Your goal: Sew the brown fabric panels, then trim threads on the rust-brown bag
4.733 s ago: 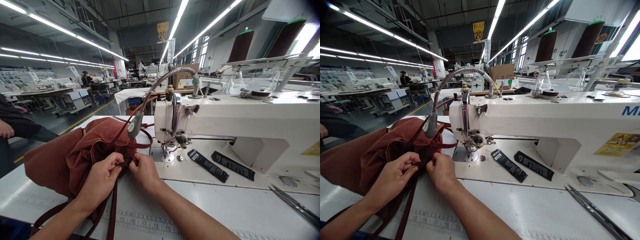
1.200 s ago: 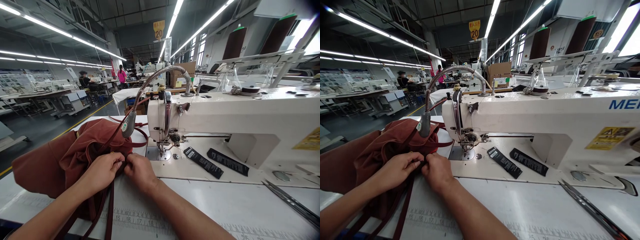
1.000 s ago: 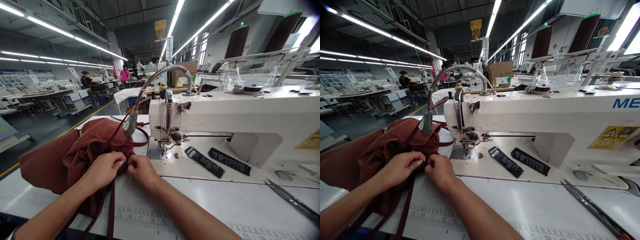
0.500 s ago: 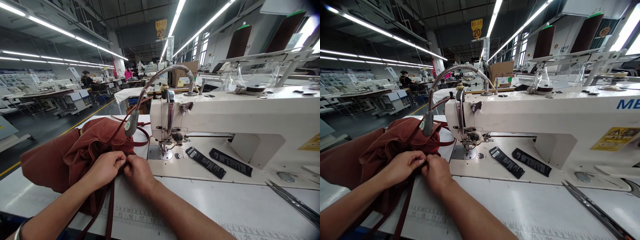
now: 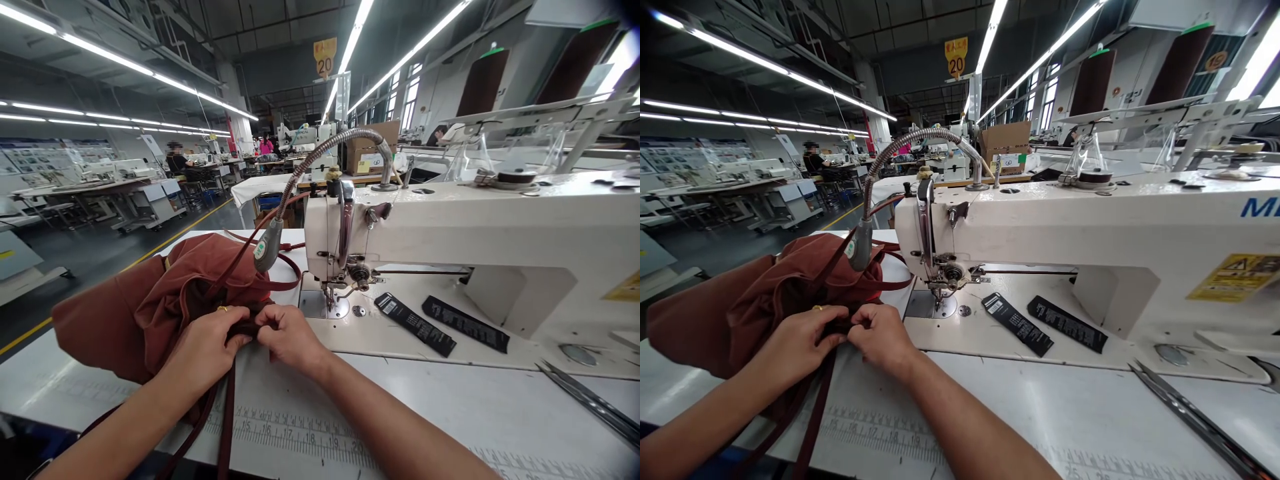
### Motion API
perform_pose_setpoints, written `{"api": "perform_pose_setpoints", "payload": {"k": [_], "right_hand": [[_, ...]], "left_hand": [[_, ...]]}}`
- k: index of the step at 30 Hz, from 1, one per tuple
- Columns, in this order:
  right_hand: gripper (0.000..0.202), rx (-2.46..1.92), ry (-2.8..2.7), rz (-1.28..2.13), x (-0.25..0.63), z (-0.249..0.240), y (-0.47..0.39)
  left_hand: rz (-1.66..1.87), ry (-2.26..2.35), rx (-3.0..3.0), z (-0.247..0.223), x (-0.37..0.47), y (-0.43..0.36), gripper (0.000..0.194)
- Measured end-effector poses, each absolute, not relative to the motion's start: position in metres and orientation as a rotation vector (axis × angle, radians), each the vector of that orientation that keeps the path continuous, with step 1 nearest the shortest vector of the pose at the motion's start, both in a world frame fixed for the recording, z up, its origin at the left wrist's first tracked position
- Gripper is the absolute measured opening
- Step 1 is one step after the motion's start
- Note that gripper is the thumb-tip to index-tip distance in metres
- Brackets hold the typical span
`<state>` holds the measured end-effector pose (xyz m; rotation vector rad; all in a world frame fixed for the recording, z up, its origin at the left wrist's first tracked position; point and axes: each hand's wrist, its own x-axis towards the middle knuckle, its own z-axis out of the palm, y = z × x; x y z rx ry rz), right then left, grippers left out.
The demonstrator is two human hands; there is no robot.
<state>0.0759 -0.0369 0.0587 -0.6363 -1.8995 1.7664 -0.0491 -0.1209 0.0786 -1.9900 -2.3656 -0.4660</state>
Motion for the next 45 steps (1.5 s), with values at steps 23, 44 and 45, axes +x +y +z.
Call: {"api": "perform_pose_setpoints", "payload": {"k": [23,44,45], "right_hand": [[0.01,-0.655,-1.611,1.965,0.074,0.057,-0.034],[0.018,-0.814,-1.585,2.204,0.064,0.046,-0.049],[0.018,-0.814,-1.571,2.209,0.063,0.046,-0.049]], "left_hand": [[-1.017,-2.519,-1.973,0.076,-0.049,-0.121,0.022],[-1.348,-2.643,-1.795,0.075,-0.044,-0.119,0.019],[-1.383,-2.629,-1.789,0.075,-0.043,-0.119,0.019]]}}
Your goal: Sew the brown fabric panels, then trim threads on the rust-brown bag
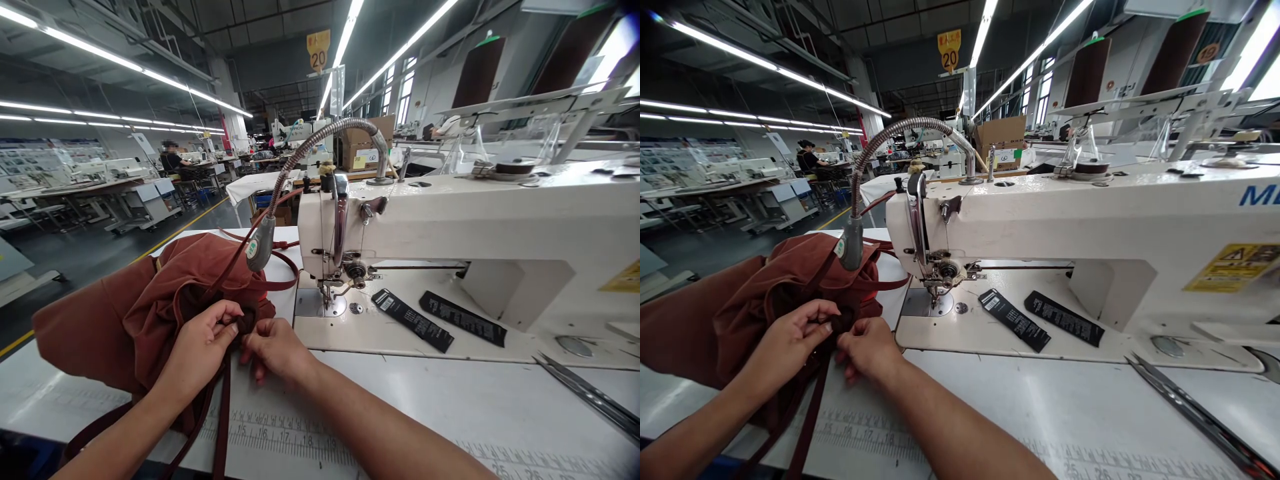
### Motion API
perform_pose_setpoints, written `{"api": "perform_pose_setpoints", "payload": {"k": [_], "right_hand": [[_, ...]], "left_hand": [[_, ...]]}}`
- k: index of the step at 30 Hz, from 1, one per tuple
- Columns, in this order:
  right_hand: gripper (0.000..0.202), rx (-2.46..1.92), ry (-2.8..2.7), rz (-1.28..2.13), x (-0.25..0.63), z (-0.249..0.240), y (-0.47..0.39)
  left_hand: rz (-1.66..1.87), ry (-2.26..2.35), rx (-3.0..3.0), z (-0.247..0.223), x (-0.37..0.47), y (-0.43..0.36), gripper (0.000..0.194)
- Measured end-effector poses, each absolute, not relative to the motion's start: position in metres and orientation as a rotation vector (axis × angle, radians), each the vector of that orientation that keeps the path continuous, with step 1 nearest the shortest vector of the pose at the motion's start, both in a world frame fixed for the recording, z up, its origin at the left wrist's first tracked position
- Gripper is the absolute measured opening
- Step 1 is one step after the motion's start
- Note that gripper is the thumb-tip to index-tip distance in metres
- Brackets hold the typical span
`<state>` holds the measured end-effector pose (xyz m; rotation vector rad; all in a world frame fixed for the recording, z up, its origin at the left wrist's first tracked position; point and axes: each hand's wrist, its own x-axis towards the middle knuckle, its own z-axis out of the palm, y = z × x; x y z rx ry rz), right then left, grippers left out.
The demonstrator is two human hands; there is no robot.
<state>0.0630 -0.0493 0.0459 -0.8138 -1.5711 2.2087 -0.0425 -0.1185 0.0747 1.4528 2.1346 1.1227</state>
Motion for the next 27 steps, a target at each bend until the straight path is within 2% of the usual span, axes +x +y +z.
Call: {"api": "perform_pose_setpoints", "payload": {"k": [7,10,18,24,27], "right_hand": [[0.013,-0.709,-1.54,2.355,0.066,0.047,-0.043],[0.016,-0.659,-1.548,2.416,0.069,0.047,-0.038],[0.019,-0.834,-1.608,2.287,0.064,0.049,-0.041],[0.017,-0.933,-1.71,2.133,0.062,0.049,-0.042],[0.017,-0.896,-1.719,2.159,0.066,0.05,-0.039]], "left_hand": [[1.165,2.144,1.454,0.073,-0.042,-0.118,0.02],[1.16,2.135,1.453,0.073,-0.043,-0.119,0.021],[1.139,2.153,1.488,0.075,-0.037,-0.12,0.02],[1.252,2.165,1.449,0.071,-0.034,-0.118,0.021],[1.3,2.158,1.429,0.072,-0.033,-0.119,0.02]]}}
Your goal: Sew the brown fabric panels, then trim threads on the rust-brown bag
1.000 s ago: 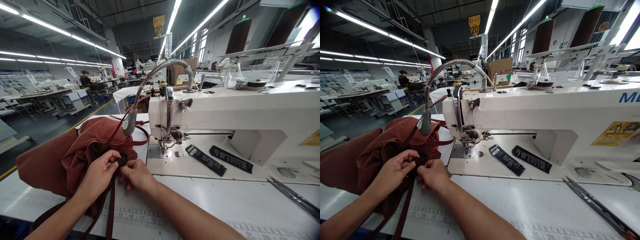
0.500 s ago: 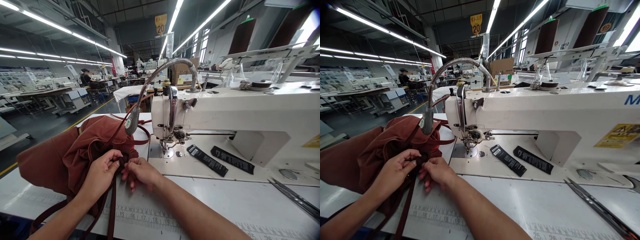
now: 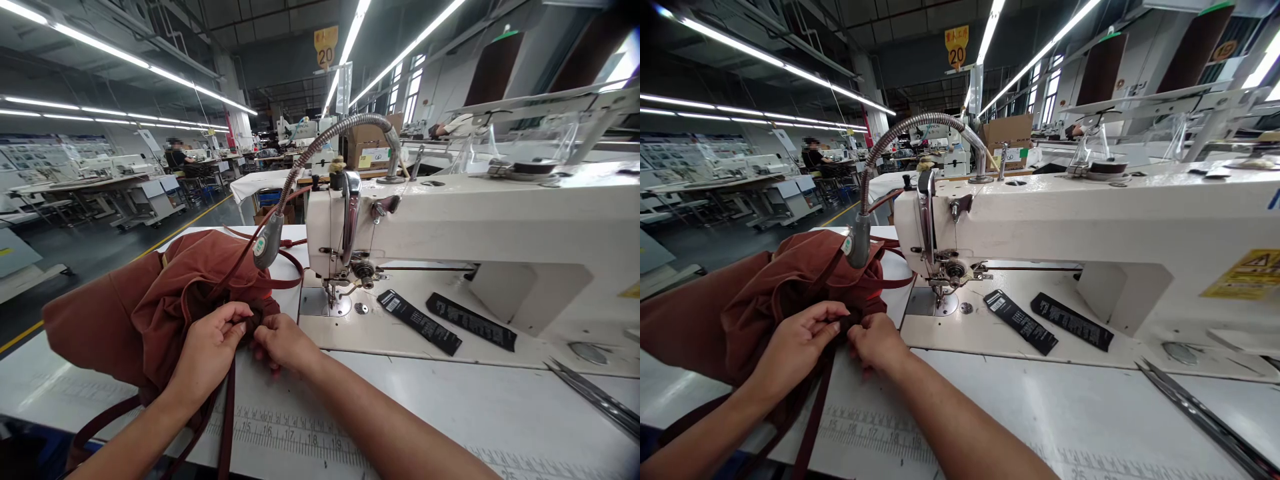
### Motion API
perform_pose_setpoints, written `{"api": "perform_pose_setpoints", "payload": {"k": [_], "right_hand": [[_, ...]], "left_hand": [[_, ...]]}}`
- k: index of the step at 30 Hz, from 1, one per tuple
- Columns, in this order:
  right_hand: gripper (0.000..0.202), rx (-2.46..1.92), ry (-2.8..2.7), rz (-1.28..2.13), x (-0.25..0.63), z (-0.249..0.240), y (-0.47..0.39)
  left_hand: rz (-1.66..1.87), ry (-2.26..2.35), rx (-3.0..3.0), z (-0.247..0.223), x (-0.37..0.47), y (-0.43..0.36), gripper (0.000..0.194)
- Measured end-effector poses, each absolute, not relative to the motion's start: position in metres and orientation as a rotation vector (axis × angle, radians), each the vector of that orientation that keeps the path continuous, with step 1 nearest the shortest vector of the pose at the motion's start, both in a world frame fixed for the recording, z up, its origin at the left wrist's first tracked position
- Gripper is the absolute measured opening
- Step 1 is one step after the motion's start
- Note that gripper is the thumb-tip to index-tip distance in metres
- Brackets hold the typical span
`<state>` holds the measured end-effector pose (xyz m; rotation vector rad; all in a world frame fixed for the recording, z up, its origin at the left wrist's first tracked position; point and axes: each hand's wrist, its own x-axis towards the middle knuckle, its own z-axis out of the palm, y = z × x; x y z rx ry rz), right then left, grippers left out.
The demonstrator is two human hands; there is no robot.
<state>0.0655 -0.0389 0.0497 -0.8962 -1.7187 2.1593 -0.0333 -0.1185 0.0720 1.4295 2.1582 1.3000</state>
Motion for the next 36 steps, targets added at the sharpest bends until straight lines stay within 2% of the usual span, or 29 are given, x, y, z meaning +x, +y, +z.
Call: {"api": "perform_pose_setpoints", "payload": {"k": [9,20,24,30,36], "right_hand": [[0.012,-0.79,-1.582,2.21,0.07,0.053,-0.035],[0.016,-0.779,-1.719,2.153,0.068,0.051,-0.034],[0.017,-0.875,-1.865,1.954,0.065,0.049,-0.036],[0.023,-0.983,-2.053,1.408,0.06,0.043,-0.035],[0.014,-0.953,-2.178,1.257,0.063,0.04,-0.029]], "left_hand": [[1.3,2.078,1.391,0.072,-0.04,-0.121,0.02],[1.282,2.078,1.39,0.068,-0.041,-0.122,0.019],[1.276,2.1,1.426,0.066,-0.04,-0.125,0.019],[1.306,2.162,1.498,0.06,-0.026,-0.131,0.014],[1.204,2.147,1.585,0.057,-0.027,-0.127,0.019]]}}
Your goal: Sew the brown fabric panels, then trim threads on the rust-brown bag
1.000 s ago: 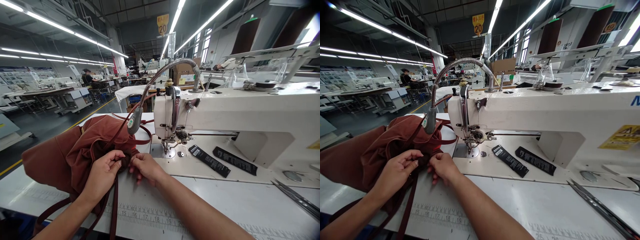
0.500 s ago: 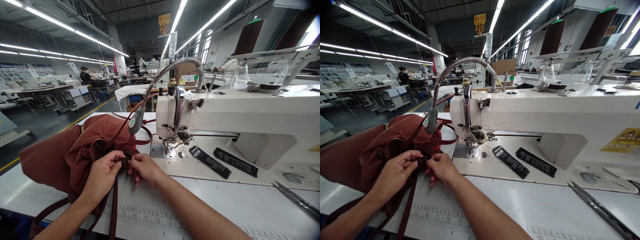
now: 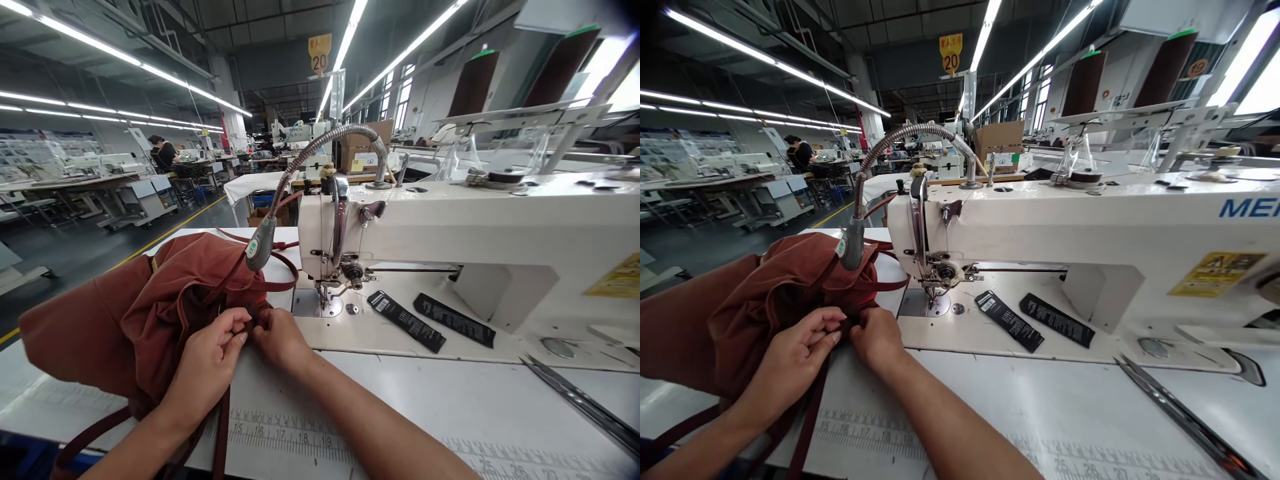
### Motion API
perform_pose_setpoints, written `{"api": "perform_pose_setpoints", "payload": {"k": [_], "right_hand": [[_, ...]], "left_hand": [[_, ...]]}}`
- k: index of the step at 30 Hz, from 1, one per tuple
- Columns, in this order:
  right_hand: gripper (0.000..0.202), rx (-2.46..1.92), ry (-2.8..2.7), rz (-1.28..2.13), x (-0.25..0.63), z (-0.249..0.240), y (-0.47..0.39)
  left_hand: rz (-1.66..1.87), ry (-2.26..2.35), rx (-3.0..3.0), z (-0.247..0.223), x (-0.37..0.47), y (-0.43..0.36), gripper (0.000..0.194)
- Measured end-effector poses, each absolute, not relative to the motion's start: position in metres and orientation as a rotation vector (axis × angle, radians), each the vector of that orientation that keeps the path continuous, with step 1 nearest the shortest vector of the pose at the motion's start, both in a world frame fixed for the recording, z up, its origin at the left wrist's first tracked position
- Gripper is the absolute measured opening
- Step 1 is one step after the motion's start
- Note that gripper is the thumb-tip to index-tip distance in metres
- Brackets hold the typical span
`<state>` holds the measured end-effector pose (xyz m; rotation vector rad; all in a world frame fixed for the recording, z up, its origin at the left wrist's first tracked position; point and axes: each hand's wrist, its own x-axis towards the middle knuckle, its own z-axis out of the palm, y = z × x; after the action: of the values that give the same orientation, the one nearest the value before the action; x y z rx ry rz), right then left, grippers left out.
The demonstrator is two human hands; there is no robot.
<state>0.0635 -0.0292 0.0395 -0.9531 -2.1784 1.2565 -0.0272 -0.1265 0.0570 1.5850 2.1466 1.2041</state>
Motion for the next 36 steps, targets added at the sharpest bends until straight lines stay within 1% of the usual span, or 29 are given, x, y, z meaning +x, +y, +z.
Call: {"api": "perform_pose_setpoints", "payload": {"k": [3,7,9,12,15,19,21,23,26,28,31,34,36], "right_hand": [[0.01,-0.955,-2.22,1.212,0.067,0.039,-0.029],[0.01,-0.963,-2.277,1.131,0.069,0.041,-0.032],[0.01,-0.975,-2.313,1.066,0.068,0.042,-0.035],[0.014,-1.005,-2.367,0.947,0.067,0.043,-0.038],[0.02,-1.017,-2.39,0.875,0.071,0.047,-0.04],[0.014,-0.96,-2.352,0.866,0.082,0.058,-0.045],[0.008,-0.898,-2.296,0.95,0.084,0.063,-0.051],[0.006,-0.858,-2.241,1.066,0.081,0.065,-0.058],[0.01,-0.894,-2.213,1.135,0.077,0.062,-0.065],[0.013,-0.888,-2.18,1.073,0.078,0.063,-0.067],[0.02,-0.687,-2.117,0.91,0.081,0.071,-0.072],[0.037,-0.457,-2.151,0.758,0.077,0.079,-0.078],[0.052,-0.403,-2.231,0.712,0.07,0.079,-0.08]], "left_hand": [[1.052,2.134,1.672,0.063,-0.034,-0.129,0.021],[0.882,2.261,1.763,0.073,-0.037,-0.135,0.024],[0.875,2.285,1.741,0.075,-0.035,-0.135,0.017],[1.02,2.146,1.606,0.075,-0.033,-0.131,0.004],[1.18,2.038,1.486,0.074,-0.035,-0.127,0.004],[1.229,2.005,1.251,0.079,-0.041,-0.127,0.014],[1.283,1.944,1.131,0.084,-0.044,-0.128,0.02],[1.41,1.866,1.039,0.091,-0.047,-0.13,0.026],[1.592,1.771,0.889,0.106,-0.058,-0.136,0.033],[1.689,1.698,0.734,0.115,-0.068,-0.145,0.036],[1.8,1.559,0.489,0.124,-0.079,-0.157,0.038],[1.832,1.52,0.425,0.124,-0.079,-0.163,0.039],[1.822,1.535,0.455,0.121,-0.073,-0.163,0.041]]}}
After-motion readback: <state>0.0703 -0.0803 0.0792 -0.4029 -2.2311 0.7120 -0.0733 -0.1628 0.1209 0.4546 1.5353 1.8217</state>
